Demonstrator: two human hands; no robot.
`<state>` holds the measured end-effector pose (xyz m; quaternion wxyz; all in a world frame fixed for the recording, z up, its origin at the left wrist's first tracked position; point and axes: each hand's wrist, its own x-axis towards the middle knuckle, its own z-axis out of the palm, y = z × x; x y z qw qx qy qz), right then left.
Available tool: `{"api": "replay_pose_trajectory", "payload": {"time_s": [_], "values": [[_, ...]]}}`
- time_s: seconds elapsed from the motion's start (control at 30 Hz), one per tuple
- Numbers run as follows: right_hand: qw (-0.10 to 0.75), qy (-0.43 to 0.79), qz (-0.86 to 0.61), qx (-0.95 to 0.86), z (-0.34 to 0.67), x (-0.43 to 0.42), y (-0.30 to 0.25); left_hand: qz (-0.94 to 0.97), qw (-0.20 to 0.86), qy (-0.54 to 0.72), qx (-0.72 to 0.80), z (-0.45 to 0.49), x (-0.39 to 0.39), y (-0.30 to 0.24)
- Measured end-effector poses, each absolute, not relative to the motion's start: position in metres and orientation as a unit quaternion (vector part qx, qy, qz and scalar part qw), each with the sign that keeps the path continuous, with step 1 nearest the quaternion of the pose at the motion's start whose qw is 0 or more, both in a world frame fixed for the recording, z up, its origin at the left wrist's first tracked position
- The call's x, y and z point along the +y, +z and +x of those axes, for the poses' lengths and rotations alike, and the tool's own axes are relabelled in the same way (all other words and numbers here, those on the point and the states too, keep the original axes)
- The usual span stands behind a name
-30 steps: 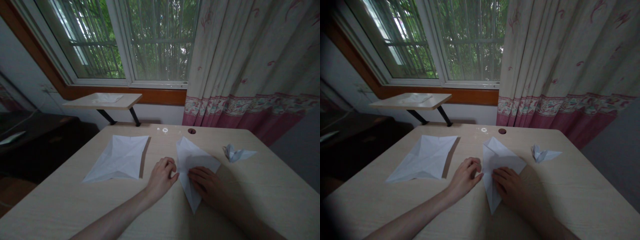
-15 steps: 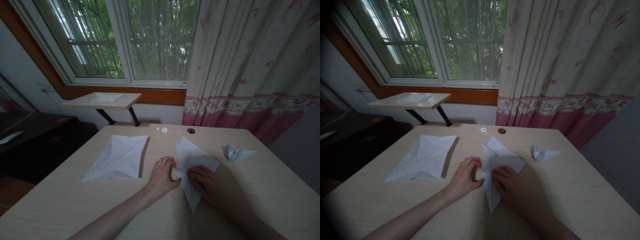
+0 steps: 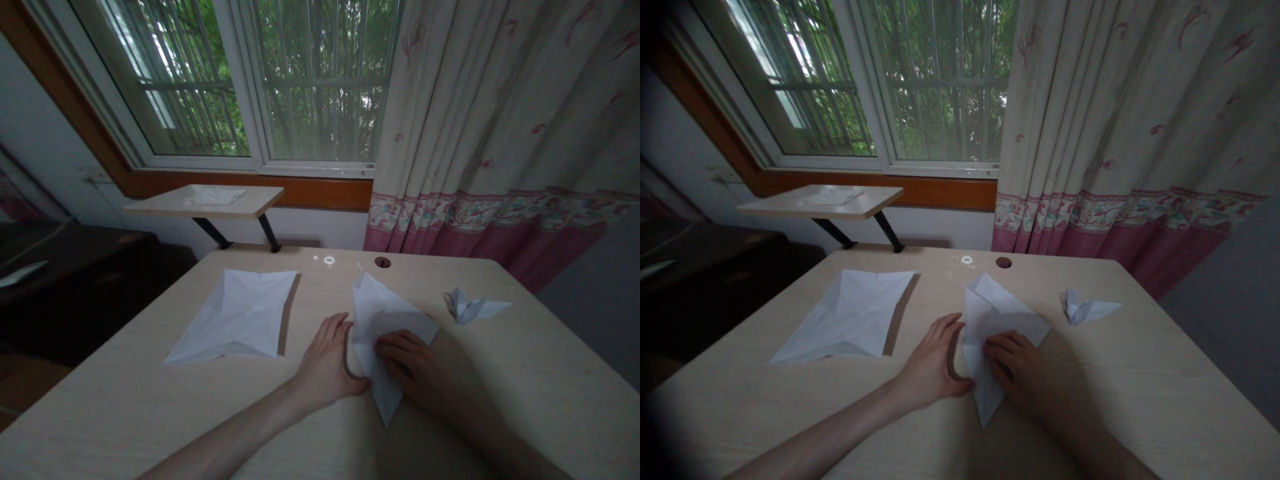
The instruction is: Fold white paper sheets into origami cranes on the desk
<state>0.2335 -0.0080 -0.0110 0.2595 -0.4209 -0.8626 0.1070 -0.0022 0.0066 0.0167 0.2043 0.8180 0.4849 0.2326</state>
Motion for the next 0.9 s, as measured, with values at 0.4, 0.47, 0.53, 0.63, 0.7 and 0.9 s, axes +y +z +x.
{"api": "replay_pose_trajectory", "payload": {"time_s": [0.4,0.47,0.53,0.63,0.7,0.9], "values": [[0.246,0.108,-0.425,-0.864,0.233,-0.008,-0.005,0.841,0.193,0.175,0.475,0.001,0.0,0.015],[0.247,0.106,-0.423,-0.865,0.233,-0.009,-0.004,0.841,0.194,0.167,0.476,0.001,-0.001,0.014],[0.249,0.107,-0.422,-0.865,0.233,-0.009,-0.003,0.841,0.195,0.156,0.481,0.001,-0.002,0.014],[0.245,0.107,-0.426,-0.864,0.233,-0.009,-0.005,0.84,0.191,0.147,0.486,0.001,-0.005,0.014],[0.244,0.107,-0.426,-0.865,0.234,-0.008,-0.007,0.84,0.187,0.137,0.49,0.002,-0.007,0.014],[0.253,0.109,-0.423,-0.863,0.234,-0.008,-0.007,0.839,0.19,0.148,0.487,0.005,-0.013,0.011]]}}
